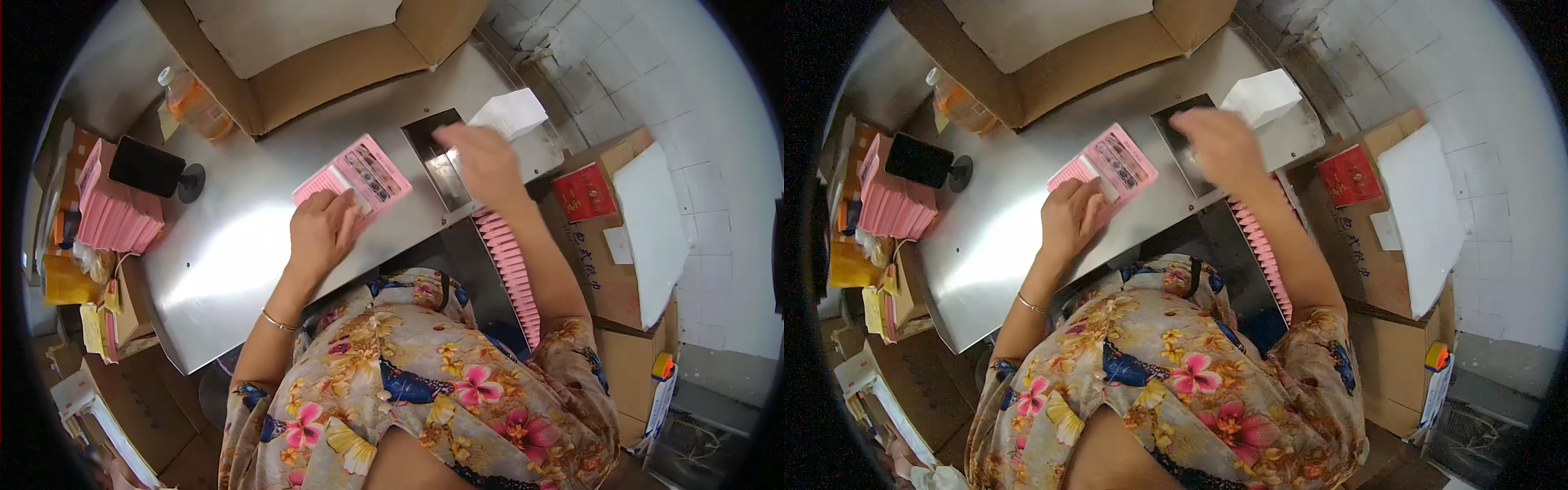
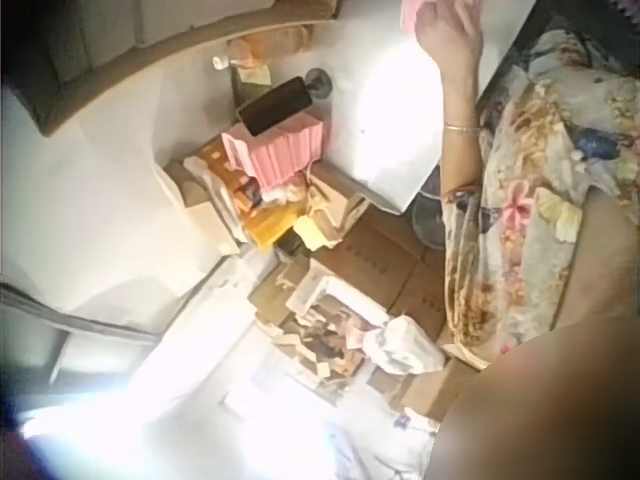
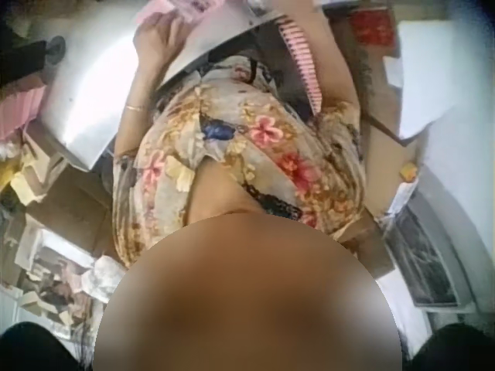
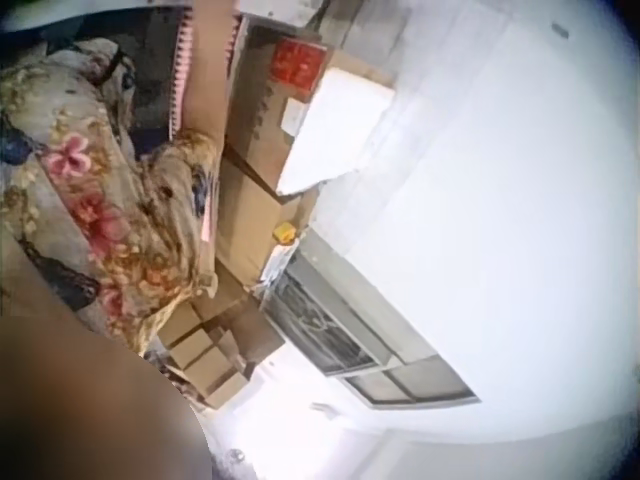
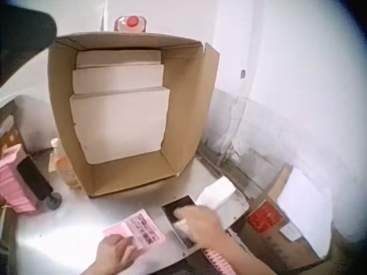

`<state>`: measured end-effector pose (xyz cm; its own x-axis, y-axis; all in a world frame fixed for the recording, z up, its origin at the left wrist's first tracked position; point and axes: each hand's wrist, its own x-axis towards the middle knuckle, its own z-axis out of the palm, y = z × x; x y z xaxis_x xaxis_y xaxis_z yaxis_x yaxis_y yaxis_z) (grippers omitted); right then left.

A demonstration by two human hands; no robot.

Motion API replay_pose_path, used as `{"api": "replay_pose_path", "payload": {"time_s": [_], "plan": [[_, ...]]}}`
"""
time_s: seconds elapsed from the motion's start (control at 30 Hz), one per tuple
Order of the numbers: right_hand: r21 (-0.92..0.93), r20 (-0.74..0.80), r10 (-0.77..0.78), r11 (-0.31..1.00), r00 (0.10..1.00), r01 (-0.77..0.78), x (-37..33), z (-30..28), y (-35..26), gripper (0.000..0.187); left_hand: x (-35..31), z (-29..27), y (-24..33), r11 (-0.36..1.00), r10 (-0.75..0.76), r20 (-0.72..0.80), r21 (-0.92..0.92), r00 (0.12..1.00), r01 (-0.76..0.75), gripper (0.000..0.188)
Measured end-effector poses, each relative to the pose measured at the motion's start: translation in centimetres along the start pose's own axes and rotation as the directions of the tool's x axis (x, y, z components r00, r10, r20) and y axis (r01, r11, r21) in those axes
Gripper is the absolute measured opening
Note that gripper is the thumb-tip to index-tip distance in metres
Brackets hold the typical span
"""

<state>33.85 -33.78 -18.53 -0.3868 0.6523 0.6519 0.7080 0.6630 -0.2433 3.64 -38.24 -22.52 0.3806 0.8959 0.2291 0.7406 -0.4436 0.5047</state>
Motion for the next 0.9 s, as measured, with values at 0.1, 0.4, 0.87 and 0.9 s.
{"api": "replay_pose_path", "payload": {"time_s": [0.1, 0.4, 0.87, 0.9], "plan": [[-0.278, -0.174, 0.189, 0.932, 0.966, -0.233, 0.3, -2.7, 3.5, 0.026, 1.2, 0.0, 0.0, 0.964, 0.267, -0.156, 0.046, 0.951, -0.264, 0.030], [-0.214, 0.008, 0.406, 0.893, 0.914, -0.395, -2.5, -3.1, 8.1, 0.027, 0.1, 1.0, -1.4, 0.980, 0.194, -0.082, 0.068, 0.977, -0.189, 0.021], [-0.143, -0.123, 0.395, 0.901, 0.910, -0.410, -3.2, -3.2, 12.9, 0.037, 0.5, 4.4, 2.2, 0.959, 0.265, -0.217, -0.043, 0.940, -0.280, 0.015], [-0.208, -0.184, 0.393, 0.880, 0.901, -0.427, -3.1, -3.5, 12.1, 0.035, 0.4, 5.2, 2.3, 0.969, 0.244, -0.080, -0.027, 0.967, -0.246, 0.014]]}}
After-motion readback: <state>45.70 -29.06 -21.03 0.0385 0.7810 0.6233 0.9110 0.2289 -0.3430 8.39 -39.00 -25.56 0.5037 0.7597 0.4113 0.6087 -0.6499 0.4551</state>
